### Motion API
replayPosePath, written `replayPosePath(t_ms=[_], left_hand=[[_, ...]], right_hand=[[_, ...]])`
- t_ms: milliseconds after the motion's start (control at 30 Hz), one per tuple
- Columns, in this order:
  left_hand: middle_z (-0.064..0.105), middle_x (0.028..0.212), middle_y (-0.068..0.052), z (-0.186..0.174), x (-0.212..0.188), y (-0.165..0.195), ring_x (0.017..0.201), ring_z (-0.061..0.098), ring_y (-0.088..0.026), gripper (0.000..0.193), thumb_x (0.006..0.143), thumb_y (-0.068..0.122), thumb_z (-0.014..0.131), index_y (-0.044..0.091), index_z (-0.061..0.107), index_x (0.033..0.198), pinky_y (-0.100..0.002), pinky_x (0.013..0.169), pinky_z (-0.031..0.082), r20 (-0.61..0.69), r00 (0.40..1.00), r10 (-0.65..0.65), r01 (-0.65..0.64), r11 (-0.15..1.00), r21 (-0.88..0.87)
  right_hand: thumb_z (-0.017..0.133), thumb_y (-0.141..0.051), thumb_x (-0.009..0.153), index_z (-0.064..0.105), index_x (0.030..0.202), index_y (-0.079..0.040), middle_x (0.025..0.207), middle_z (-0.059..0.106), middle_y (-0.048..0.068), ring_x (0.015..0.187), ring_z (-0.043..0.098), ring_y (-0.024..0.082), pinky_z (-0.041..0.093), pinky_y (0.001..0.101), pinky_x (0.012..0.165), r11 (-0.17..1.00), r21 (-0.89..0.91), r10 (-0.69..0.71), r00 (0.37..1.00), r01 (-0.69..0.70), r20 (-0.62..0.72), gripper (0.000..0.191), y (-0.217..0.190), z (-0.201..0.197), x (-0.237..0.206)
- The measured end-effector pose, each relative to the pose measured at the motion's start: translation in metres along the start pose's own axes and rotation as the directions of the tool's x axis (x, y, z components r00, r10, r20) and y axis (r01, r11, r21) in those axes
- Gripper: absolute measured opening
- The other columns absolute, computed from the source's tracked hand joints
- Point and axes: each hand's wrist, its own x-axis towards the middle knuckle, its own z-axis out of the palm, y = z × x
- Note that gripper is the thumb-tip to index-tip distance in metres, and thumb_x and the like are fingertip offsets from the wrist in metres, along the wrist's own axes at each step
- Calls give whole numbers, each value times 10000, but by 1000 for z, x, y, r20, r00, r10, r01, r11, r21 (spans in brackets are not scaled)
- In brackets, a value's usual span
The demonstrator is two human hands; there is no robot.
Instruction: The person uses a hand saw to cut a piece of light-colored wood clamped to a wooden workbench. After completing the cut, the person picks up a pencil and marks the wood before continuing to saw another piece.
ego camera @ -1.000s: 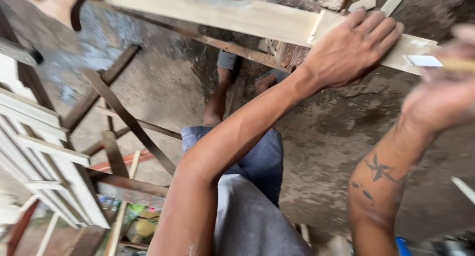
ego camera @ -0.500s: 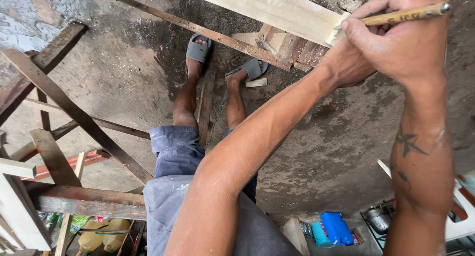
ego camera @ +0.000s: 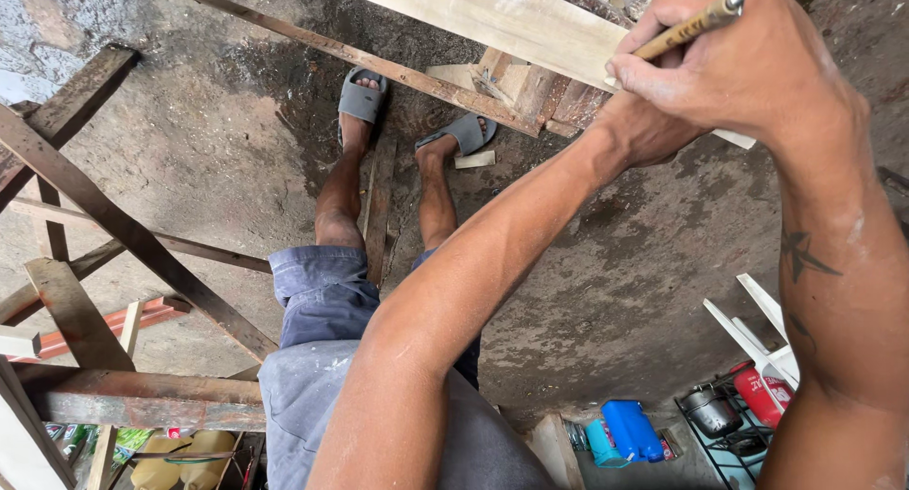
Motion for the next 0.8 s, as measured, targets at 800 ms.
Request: replayPosePath(t_ms=[800], left_hand=[[672, 1246, -70, -2, -7, -2, 1191, 571, -291, 354, 894, 260, 565, 195, 699, 1215, -585, 1023, 376, -177, 983, -47, 46, 999, -11]], right_hand=[[813, -80, 887, 806, 974, -25, 802, 734, 135, 631, 667, 177, 530, 290, 596, 993, 7, -117, 993, 117, 10, 103, 1, -5, 4]])
